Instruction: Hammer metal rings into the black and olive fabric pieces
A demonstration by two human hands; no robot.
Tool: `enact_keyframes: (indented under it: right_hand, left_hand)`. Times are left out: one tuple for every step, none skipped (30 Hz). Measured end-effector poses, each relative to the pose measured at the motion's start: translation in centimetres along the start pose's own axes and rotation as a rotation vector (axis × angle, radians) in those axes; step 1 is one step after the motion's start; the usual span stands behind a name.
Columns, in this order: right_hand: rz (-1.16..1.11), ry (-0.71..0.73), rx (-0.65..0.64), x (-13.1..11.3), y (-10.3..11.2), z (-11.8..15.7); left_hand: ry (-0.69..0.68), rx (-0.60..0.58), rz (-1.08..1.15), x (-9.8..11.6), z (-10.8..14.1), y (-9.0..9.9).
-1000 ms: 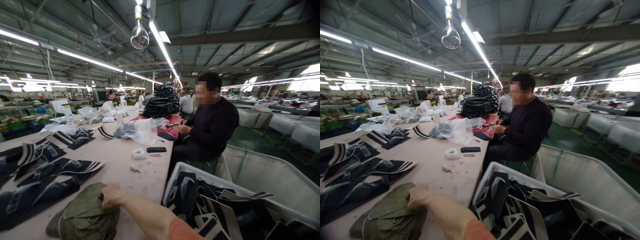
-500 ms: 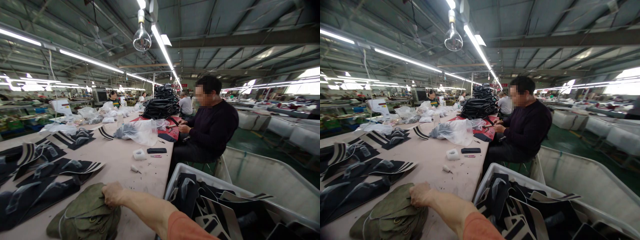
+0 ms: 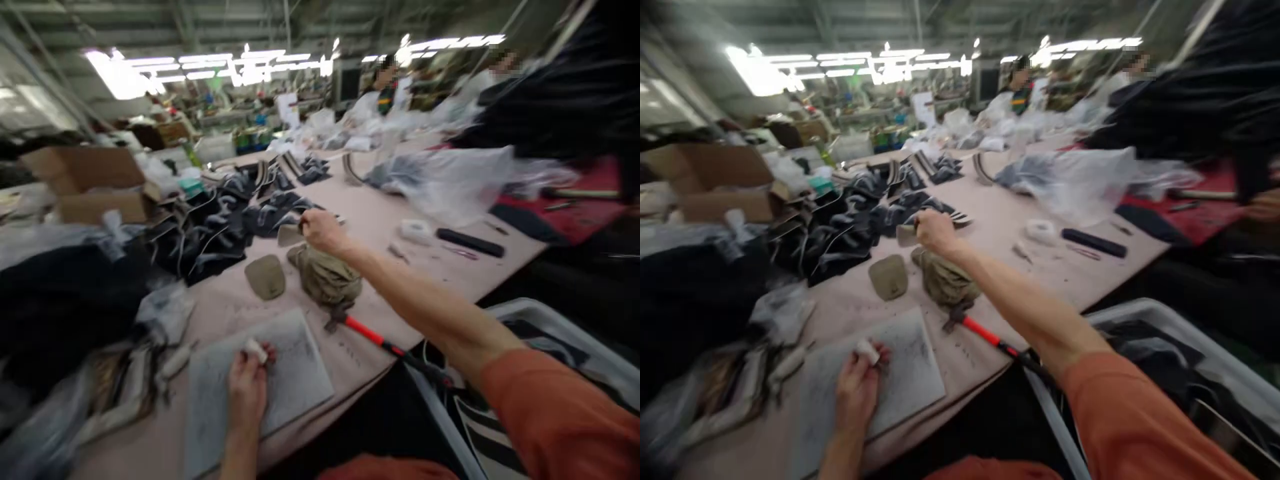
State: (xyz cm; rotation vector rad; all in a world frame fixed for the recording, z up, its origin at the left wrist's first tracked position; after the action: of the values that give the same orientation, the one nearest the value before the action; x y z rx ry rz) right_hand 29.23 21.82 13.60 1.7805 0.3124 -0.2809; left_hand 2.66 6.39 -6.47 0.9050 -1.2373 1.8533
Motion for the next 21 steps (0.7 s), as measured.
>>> enact_keyframes:
  right_hand:
    - [-0.019,0.058,-0.005,-0.9,-1.9,0.1]
    - [-0.028,0.121,-0.004,-1.8,-3.6,0.7]
    - [-0.024,0.189,0.0,-2.7,-5.1,1.8]
    - [-0.008,0.26,0.002,-3.4,-6.5,3.5]
    - [0.013,0.326,-0.008,-4.0,-7.8,5.5]
    - [0.035,0.38,-0.034,-4.3,-9.2,7.7]
    - [0.058,0.429,-0.071,-4.6,-10.6,10.0]
    - [0.077,0.455,-0.103,-4.6,-12.1,12.2]
    - [0.085,0.478,-0.132,-4.5,-13.5,14.3]
    - [0.087,0.493,-0.148,-4.2,-14.8,16.1]
    - [0.081,0.495,-0.151,-3.9,-15.9,17.7]
    - [0.066,0.498,-0.148,-3.6,-16.8,19.0]
    - [0.048,0.499,-0.136,-3.2,-17.5,19.9]
    - [0.027,0.501,-0.12,-2.8,-17.9,20.7]
    - [0.006,0.503,-0.1,-2.5,-18.1,21.2]
    - [-0.01,0.503,-0.078,-2.2,-18.2,21.5]
    - [-0.021,0.502,-0.056,-1.9,-18.1,21.8]
    - [-0.027,0.5,-0.038,-1.7,-18.0,22.0]
    - [-0.029,0.494,-0.022,-1.5,-18.0,22.2]
    - [-0.031,0.488,-0.011,-1.4,-17.9,22.5]
    - [-0.032,0.48,-0.005,-1.4,-17.9,22.7]
  left_hand:
    - [0.009,0.017,0.019,-0.2,0.1,0.9]
    - [0.011,0.016,0.046,-0.5,0.1,1.5]
    - [0.003,0.004,0.072,-0.8,0.0,1.7]
    - [-0.01,0.001,0.099,-1.1,-0.1,1.8]
    - [-0.021,0.0,0.126,-1.3,-0.1,1.9]
    - [-0.032,0.002,0.152,-1.4,-0.1,1.9]
    - [-0.04,0.005,0.178,-1.5,-0.1,2.0]
    - [-0.046,0.009,0.201,-1.6,-0.1,2.1]
    - [-0.051,0.012,0.22,-1.6,-0.2,2.3]
    - [-0.057,0.012,0.232,-1.6,-0.2,2.6]
    - [-0.065,0.009,0.238,-1.7,-0.3,2.7]
    - [-0.073,0.003,0.238,-1.7,-0.3,2.9]
    - [-0.082,-0.006,0.234,-1.7,-0.3,2.9]
    - [-0.088,-0.016,0.226,-1.7,-0.3,2.9]
    - [-0.09,-0.026,0.216,-1.7,-0.3,2.8]
    - [-0.09,-0.034,0.202,-1.6,-0.2,2.6]
    - [-0.086,-0.039,0.185,-1.6,-0.1,2.3]
    - [-0.083,-0.044,0.165,-1.5,0.0,2.0]
    - [-0.082,-0.048,0.142,-1.4,0.1,1.6]
    - [-0.085,-0.053,0.117,-1.3,0.2,1.1]
    - [-0.094,-0.059,0.091,-1.1,0.2,0.5]
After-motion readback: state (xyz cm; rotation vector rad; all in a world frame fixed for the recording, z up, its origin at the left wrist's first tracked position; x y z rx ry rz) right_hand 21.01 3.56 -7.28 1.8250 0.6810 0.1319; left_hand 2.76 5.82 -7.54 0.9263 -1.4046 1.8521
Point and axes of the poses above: each hand's wrist, its own z-axis away from the middle knuckle, its own y-axis out of the back of the hand, x = y × z, the point moved 3 cm from there along -z, towards the middle knuckle, and after that the axes turned 2 degrees about -z, right-handed, at the moved point
